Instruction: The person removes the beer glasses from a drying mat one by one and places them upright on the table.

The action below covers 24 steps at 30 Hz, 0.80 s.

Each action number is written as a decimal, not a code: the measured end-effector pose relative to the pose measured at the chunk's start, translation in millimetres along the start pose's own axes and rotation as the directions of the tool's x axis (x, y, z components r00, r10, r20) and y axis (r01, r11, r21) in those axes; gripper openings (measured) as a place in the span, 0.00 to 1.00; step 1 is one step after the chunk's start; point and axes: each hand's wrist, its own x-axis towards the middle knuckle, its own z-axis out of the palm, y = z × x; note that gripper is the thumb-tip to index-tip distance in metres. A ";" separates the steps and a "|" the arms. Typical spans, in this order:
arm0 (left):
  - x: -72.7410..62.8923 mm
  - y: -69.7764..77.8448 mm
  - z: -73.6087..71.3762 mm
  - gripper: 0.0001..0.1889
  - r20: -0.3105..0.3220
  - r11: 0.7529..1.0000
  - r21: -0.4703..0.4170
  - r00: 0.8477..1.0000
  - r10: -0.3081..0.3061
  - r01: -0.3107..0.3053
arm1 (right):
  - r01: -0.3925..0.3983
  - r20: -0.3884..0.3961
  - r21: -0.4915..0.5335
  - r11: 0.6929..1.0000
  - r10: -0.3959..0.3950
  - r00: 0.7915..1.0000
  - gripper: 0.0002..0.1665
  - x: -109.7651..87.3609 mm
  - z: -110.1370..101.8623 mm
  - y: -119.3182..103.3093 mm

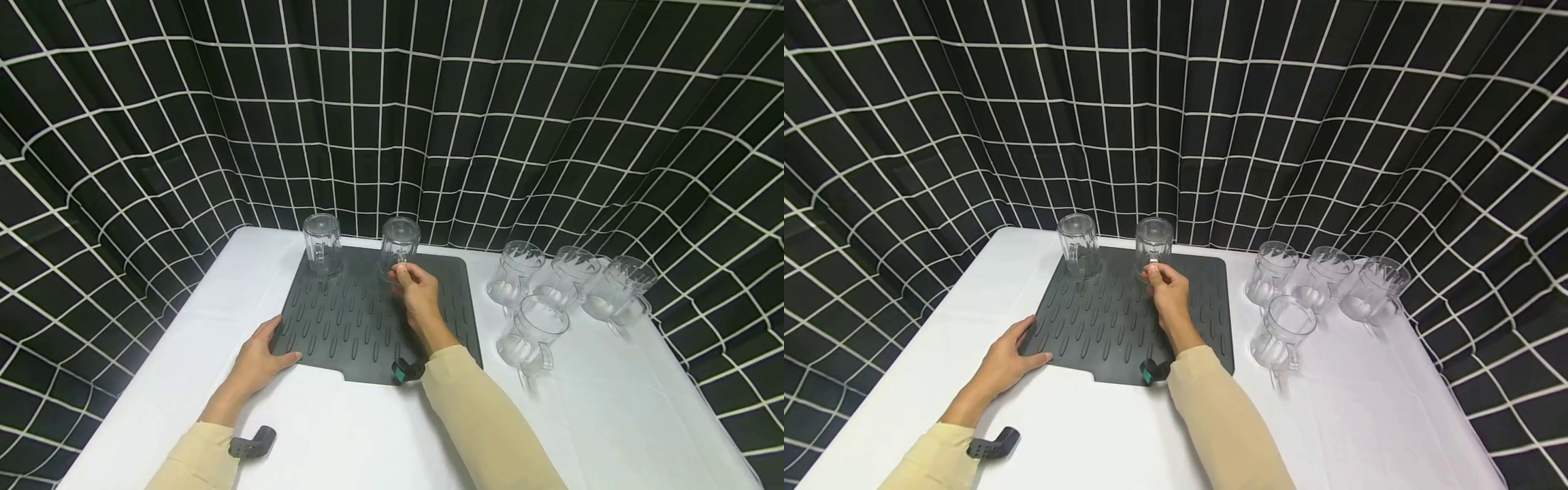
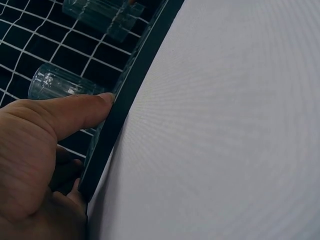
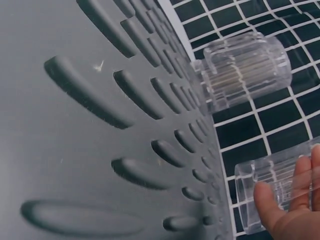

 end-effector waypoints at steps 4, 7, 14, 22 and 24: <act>0.2 0.7 -0.5 0.48 0.008 1.000 0.000 1.000 -0.009 0.009 | 0.004 -0.001 -0.035 0.999 -0.004 1.000 0.11 -5.9 -6.9 -5.1; 0.4 0.7 -0.8 0.47 0.010 1.000 -0.003 1.000 -0.012 0.012 | 0.006 -0.001 -0.045 0.999 -0.006 1.000 0.11 -10.5 -11.2 -9.4; 0.7 -0.4 -1.0 0.47 0.010 1.000 -0.005 1.000 -0.003 0.003 | 0.062 0.017 -0.040 0.997 -0.061 0.998 0.12 -25.1 -20.1 -20.8; 1.7 -1.0 -1.2 0.48 0.007 1.000 -0.002 1.000 0.003 -0.003 | 0.120 0.009 -0.013 0.993 -0.120 0.993 0.12 -45.4 -30.9 -31.7; 1.4 -1.4 -0.8 0.48 0.010 1.000 -0.004 1.000 0.001 -0.001 | 0.132 0.004 -0.002 0.991 -0.132 0.991 0.12 -50.5 -33.5 -35.1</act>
